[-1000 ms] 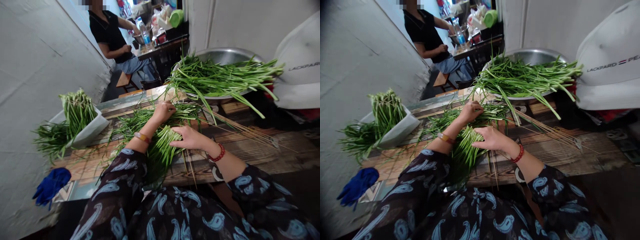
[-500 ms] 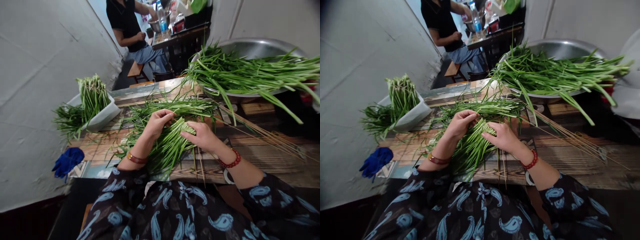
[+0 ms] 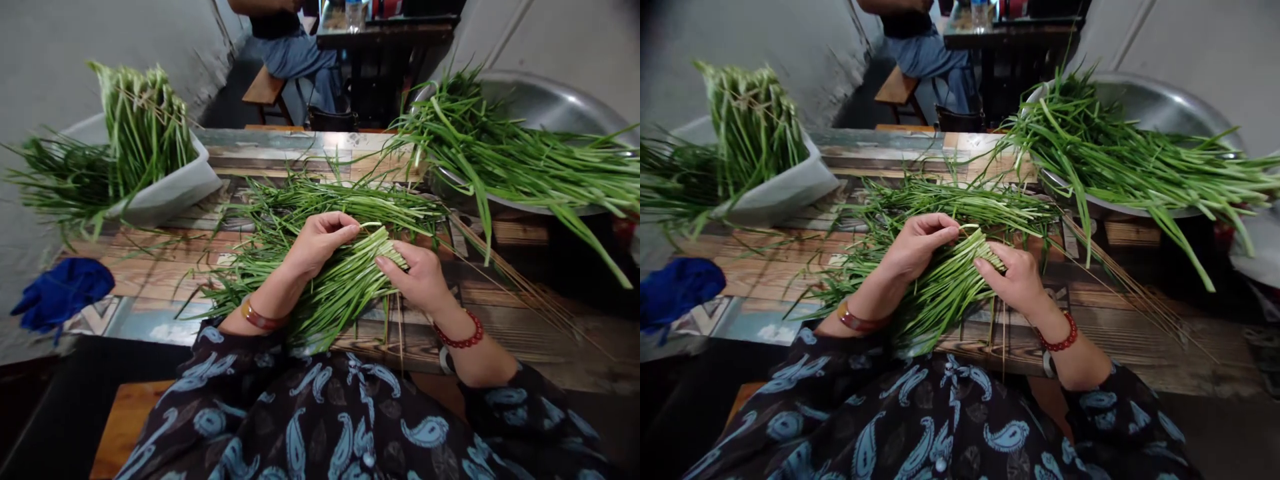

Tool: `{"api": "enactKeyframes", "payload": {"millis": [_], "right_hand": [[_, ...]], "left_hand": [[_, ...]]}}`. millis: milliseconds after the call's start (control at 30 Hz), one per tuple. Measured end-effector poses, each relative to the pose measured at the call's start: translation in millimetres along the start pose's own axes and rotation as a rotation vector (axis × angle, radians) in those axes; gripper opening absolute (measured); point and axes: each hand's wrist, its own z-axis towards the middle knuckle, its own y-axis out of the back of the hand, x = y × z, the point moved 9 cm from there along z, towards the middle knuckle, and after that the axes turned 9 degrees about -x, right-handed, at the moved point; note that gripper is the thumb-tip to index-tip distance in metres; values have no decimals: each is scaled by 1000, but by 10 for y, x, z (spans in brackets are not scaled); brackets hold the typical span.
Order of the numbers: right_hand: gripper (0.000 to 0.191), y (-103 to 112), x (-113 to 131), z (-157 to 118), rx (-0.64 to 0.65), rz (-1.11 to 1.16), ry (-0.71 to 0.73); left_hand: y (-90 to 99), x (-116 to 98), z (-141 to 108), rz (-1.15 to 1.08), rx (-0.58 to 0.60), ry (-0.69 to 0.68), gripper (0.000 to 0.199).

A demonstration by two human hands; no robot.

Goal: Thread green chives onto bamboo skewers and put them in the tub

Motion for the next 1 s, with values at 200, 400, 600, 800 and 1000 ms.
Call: {"api": "enactKeyframes", "payload": {"millis": [200,400,600,800,1000], "right_hand": [[19,-11,-11,-4,14,-7,-21],[19,-13,6,-2,22,-7,-27],[20,-19,10,6,24,-4,-21],[20,-29,7,13,50,-28,-42],[18,-33,11,25,53,-30,-40]], "left_hand": [[43,51,-24,-25,-4,19,24],[24,14,-32,-21,-11,-5,23],[17,2,-34,-40,-25,-13,24],[15,1,-30,-56,-37,-9,25],[4,-1,-45,-51,-37,-1,25]]}}
